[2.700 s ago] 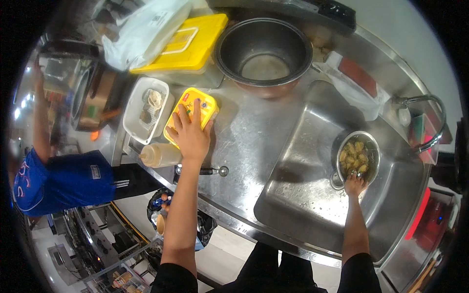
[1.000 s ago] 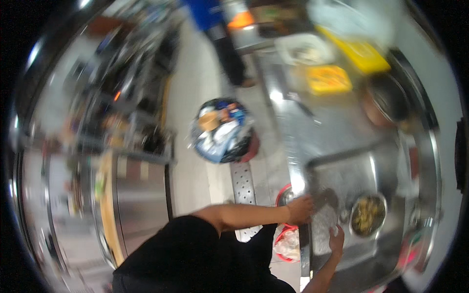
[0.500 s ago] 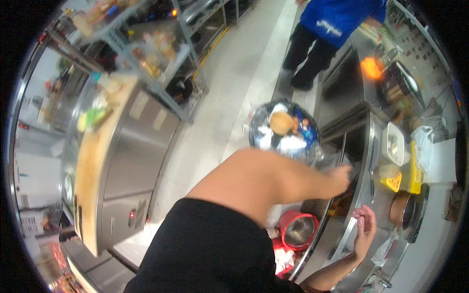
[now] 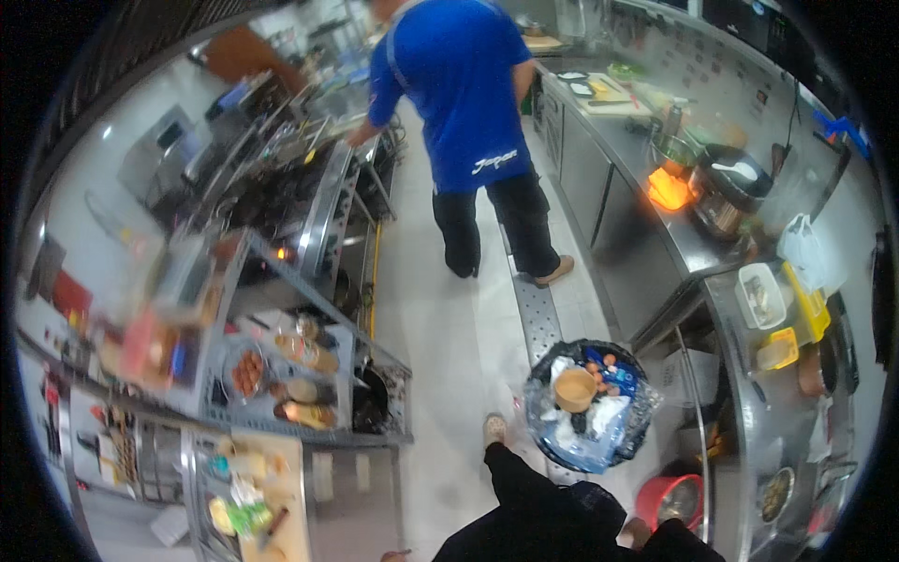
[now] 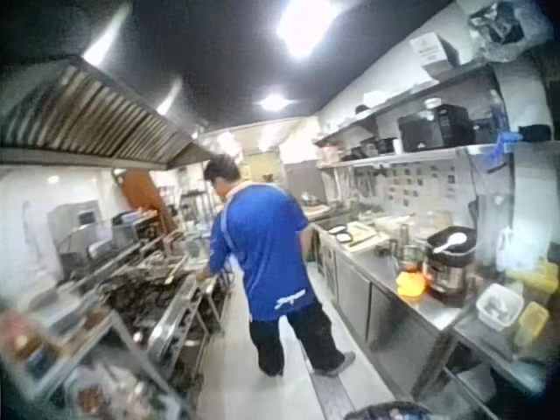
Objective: The person retrieves a plastic container and proceeds to peel potatoes by hand. They wash the potatoes in a sink, peel the skins off one by one, and place the peeled potatoes into the container while discarding the skins into a trash bin.
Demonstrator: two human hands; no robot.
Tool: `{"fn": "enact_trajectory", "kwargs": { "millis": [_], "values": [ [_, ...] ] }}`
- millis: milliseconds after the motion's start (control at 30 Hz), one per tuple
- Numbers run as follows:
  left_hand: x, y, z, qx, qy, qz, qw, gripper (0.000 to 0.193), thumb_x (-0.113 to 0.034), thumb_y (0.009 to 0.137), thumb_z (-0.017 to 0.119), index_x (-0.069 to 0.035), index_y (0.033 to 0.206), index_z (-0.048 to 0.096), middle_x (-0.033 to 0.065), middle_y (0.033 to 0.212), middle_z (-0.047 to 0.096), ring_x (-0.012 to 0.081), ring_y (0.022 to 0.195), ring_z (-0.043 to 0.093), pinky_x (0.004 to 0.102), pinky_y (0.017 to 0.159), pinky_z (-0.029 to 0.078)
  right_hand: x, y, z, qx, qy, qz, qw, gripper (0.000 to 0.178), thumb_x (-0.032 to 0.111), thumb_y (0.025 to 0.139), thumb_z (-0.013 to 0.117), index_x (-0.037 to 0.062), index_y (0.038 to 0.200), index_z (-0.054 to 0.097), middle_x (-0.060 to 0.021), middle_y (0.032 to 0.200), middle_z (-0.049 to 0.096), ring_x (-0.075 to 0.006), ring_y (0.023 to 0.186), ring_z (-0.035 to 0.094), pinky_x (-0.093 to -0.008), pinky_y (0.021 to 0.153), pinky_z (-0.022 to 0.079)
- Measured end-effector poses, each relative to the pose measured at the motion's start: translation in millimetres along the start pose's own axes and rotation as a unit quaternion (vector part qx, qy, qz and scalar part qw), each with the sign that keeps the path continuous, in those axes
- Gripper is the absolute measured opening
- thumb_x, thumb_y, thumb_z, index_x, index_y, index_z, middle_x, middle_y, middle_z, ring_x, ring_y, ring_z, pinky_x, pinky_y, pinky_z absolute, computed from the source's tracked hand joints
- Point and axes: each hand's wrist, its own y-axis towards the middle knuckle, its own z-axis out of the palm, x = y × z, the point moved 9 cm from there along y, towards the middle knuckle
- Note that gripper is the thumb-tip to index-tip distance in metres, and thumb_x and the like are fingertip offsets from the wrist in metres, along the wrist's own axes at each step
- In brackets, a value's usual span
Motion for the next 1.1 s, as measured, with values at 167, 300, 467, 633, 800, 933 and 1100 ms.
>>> {"fn": "enact_trajectory", "kwargs": {
  "millis": [167, 300, 467, 633, 800, 933, 1100],
  "values": [
    [-150.9, 41.8, -178.8, -0.168, 0.338, 0.167, 0.911, 0.050, -0.049, 0.089, 0.046, -0.012, 0.120, 0.058, 0.0157, 0.109, 0.063, 0.0307, 0.098, 0.061, 0.0415, 0.088, 0.047, 129.0, 55.3, 13.7, -0.037, -0.156, -0.056, 0.985, 0.025, 0.026, 0.072, 0.058, 0.0078, 0.086, 0.069, -0.0162, 0.083, 0.066, -0.0319, 0.077, 0.064, -0.0435, 0.068, 0.051],
    [-323.3, 43.5, -308.1, -0.251, 0.138, 0.216, 0.933, 0.050, -0.050, 0.084, 0.053, -0.012, 0.116, 0.060, 0.0176, 0.115, 0.061, 0.0350, 0.104, 0.059, 0.0415, 0.089, 0.046, 331.5, 182.8, -53.4, -0.203, -0.206, -0.245, 0.925, 0.023, 0.023, 0.072, 0.056, 0.0072, 0.083, 0.069, -0.0179, 0.088, 0.067, -0.0345, 0.083, 0.065, -0.0446, 0.071, 0.052],
    [-522.1, -74.8, -479.1, -0.339, -0.040, 0.198, 0.919, 0.089, -0.050, 0.075, 0.067, -0.004, 0.140, 0.029, 0.0237, 0.116, 0.059, 0.0380, 0.107, 0.058, 0.0395, 0.095, 0.044, 758.8, 49.6, -194.0, -0.208, -0.004, -0.398, 0.893, 0.039, 0.026, 0.089, 0.046, -0.0047, 0.109, 0.059, -0.0263, 0.111, 0.060, -0.0407, 0.104, 0.057, -0.0438, 0.093, 0.044],
    [-604.3, -38.4, -573.9, -0.304, -0.098, 0.266, 0.910, 0.084, -0.050, 0.077, 0.066, -0.001, 0.137, 0.034, 0.0211, 0.107, 0.063, 0.0309, 0.099, 0.062, 0.0363, 0.088, 0.048, 967.4, -109.4, -256.4, -0.109, 0.199, -0.600, 0.767, 0.023, 0.022, 0.090, 0.054, 0.0003, 0.097, 0.061, -0.0108, 0.080, 0.063, -0.0208, 0.074, 0.060, -0.0314, 0.068, 0.047],
    [-679.7, 44.6, -637.3, -0.218, -0.058, 0.288, 0.931, 0.063, -0.046, 0.081, 0.064, -0.003, 0.126, 0.051, 0.0195, 0.104, 0.065, 0.0287, 0.094, 0.063, 0.0381, 0.083, 0.049, 943.7, 21.7, -264.0, -0.127, 0.179, -0.459, 0.861, 0.031, 0.026, 0.091, 0.054, -0.0040, 0.088, 0.061, -0.0126, 0.075, 0.061, -0.0174, 0.070, 0.058, -0.0336, 0.063, 0.045],
    [-786.1, 81.1, -716.5, -0.220, -0.064, 0.328, 0.917, 0.059, -0.046, 0.082, 0.065, -0.003, 0.120, 0.055, 0.0174, 0.102, 0.066, 0.0256, 0.091, 0.065, 0.0372, 0.081, 0.050, 786.1, 193.5, -266.3, -0.204, -0.124, -0.220, 0.946, 0.032, 0.026, 0.091, 0.051, -0.0034, 0.089, 0.062, -0.0165, 0.080, 0.063, -0.0234, 0.072, 0.061, -0.0371, 0.064, 0.047],
    [-922.1, 31.8, -807.9, -0.112, -0.317, 0.416, 0.845, 0.055, -0.038, 0.087, 0.062, -0.002, 0.126, 0.048, 0.0144, 0.098, 0.066, 0.0214, 0.066, 0.067, 0.0326, 0.064, 0.054, 843.5, 192.5, -305.7, -0.119, -0.117, -0.102, 0.981, 0.032, 0.028, 0.090, 0.050, -0.0015, 0.092, 0.062, -0.0178, 0.085, 0.064, -0.0282, 0.078, 0.060, -0.0398, 0.068, 0.047]
  ]
}}
